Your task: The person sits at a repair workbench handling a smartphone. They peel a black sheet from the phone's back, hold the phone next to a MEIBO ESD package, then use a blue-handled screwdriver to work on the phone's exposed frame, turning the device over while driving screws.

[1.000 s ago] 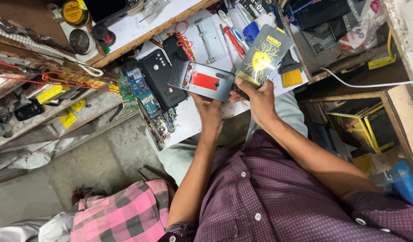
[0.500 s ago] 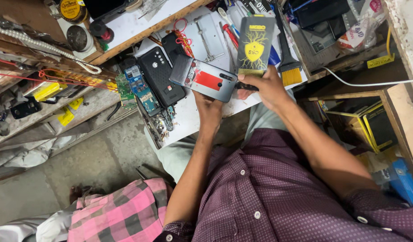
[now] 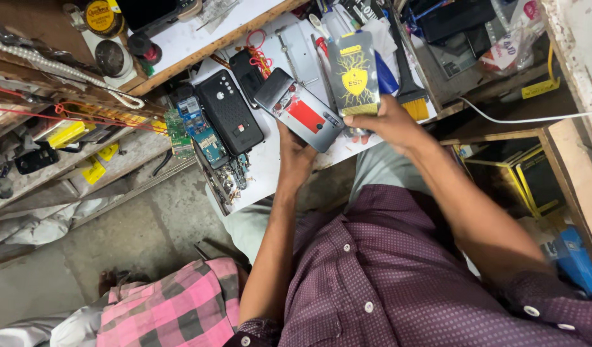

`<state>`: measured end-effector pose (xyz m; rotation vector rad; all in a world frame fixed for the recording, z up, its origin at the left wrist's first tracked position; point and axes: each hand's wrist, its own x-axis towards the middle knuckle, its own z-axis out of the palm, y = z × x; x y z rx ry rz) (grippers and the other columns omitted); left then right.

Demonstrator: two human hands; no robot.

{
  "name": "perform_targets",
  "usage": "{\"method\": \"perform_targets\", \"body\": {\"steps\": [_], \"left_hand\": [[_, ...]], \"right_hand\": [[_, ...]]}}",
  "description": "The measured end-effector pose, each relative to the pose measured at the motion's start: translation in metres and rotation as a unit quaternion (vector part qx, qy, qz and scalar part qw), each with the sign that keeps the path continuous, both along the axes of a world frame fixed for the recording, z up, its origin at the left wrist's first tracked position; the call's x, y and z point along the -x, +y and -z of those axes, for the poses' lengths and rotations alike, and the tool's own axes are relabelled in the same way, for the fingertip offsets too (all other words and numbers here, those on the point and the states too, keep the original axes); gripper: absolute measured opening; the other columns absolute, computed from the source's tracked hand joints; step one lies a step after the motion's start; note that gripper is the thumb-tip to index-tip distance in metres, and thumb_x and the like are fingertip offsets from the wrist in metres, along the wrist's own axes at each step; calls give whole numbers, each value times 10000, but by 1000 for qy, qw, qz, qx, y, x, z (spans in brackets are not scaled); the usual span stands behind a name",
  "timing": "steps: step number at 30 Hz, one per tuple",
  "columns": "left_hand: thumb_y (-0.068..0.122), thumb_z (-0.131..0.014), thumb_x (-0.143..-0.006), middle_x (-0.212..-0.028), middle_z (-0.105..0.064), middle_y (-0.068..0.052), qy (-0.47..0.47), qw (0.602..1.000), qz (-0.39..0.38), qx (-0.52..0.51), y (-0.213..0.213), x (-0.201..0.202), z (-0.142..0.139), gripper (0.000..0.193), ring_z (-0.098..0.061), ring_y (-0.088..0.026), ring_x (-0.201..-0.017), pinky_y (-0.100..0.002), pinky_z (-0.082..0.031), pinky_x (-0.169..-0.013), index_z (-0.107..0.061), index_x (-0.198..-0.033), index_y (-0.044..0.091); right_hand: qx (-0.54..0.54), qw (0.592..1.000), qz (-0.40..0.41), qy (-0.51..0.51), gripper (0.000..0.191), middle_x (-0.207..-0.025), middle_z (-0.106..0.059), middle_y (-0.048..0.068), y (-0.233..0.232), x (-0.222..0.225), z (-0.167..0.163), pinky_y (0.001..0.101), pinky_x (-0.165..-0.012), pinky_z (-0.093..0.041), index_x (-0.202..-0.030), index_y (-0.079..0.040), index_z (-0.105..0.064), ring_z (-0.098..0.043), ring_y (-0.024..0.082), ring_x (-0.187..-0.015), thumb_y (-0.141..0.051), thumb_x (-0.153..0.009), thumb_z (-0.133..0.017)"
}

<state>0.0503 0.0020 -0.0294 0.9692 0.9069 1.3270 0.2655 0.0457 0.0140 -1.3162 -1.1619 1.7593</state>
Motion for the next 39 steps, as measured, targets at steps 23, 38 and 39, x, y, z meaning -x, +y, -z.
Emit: {"method": "perform_targets", "body": {"steps": [23, 38, 39], "left_hand": [[107, -459, -1125, -1332, -654, -236, -228, 970, -45, 67, -13, -2, -16, 382, -696, -304, -1130, -436, -581, -989, -414, -1493, 18], [131, -597, -1088, -1432, -602, -105, -145, 988, 18, 55, -14, 15, 1, 616, -653, -177, -1203, -350, -559, -1019, -307, -1626, 50], [135, -598, -1089, -1437, -598, -102, -145, 988, 20, 54, -14, 15, 1, 616, -650, -177, -1208, -350, -557, -1022, -307, -1626, 51]], "right_hand": [[46, 997, 23, 56, 231, -734, -692, 52, -54, 30, -14, 261, -458, -503, -1094, -17, -710, -666, 120, -564, -136, -903, -760], [26, 995, 71, 69, 161, -697, -669, 55, -57, 26, -5, 245, -448, -471, -940, -7, -696, -625, 119, -522, -144, -916, -778], [26, 994, 74, 73, 156, -696, -669, 56, -57, 26, -5, 246, -448, -470, -942, -8, -696, -625, 121, -521, -139, -916, -775]]}}
